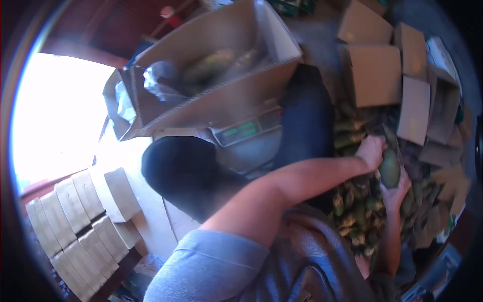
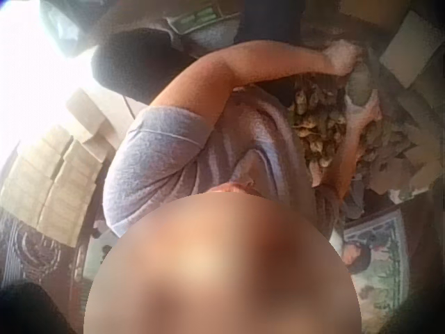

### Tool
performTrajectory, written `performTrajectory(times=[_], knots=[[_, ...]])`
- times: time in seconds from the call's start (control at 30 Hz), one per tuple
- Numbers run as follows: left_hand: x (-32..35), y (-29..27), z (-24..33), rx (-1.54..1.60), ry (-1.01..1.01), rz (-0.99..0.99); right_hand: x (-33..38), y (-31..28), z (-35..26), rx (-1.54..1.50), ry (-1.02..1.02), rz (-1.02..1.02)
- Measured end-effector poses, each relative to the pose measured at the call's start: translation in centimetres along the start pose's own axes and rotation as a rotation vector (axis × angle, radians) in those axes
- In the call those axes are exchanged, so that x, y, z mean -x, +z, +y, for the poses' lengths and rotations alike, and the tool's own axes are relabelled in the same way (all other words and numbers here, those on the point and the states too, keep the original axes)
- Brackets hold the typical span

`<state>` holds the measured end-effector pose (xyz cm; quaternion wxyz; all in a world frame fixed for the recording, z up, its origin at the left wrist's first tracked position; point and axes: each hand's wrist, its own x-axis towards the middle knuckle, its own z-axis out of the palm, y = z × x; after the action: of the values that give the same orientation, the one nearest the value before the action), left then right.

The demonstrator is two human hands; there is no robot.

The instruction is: Packing and weighing radishes into boxes for shipment.

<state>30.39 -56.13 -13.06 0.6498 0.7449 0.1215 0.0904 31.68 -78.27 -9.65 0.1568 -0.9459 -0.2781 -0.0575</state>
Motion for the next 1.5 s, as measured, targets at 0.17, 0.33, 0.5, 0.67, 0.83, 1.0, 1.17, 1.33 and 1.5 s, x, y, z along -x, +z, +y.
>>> performTrajectory(times=[0.17,0.33,0.5,0.67,0.83,1.0,1.17,1.33,1.5], knots=[[2.3,1.0,-0.2,-0.586,0.061,0.155,-0.2,1.2,3.5,-0.298,0.256,0.218],[-3.6,-12.6,6.4,-0.673,0.219,-0.251,-5.0,-2.1,3.1,0.366,0.508,-0.24],[-0.6,-37.7,14.0,-0.949,0.466,-0.19,-16.5,-8.2,-5.2,-0.179,-0.008,0.024],[6.1,-55.2,13.4,-1.184,0.184,-0.138,-28.4,-8.1,-30.8,0.23,-0.609,-0.036],[11.8,-59.6,9.5,-1.432,0.103,-0.16,-32.6,3.4,-50.4,0.177,-1.111,-0.386],[12.2,-61.2,7.1,-1.324,0.146,-0.205,-30.6,15.8,-58.1,0.25,-1.292,-0.744],[13.6,-62.7,5.5,-1.196,0.219,-0.079,-26.5,23.9,-56.8,0.145,-1.438,-0.577],[13.9,-62.4,4.5,-1.124,0.232,-0.022,-24.9,25.2,-56.7,0.338,-1.502,-0.9],[13.7,-60.9,4.2,-1.079,0.291,0.002,-24.9,26.3,-57.2,0.552,-1.442,-1.082]])
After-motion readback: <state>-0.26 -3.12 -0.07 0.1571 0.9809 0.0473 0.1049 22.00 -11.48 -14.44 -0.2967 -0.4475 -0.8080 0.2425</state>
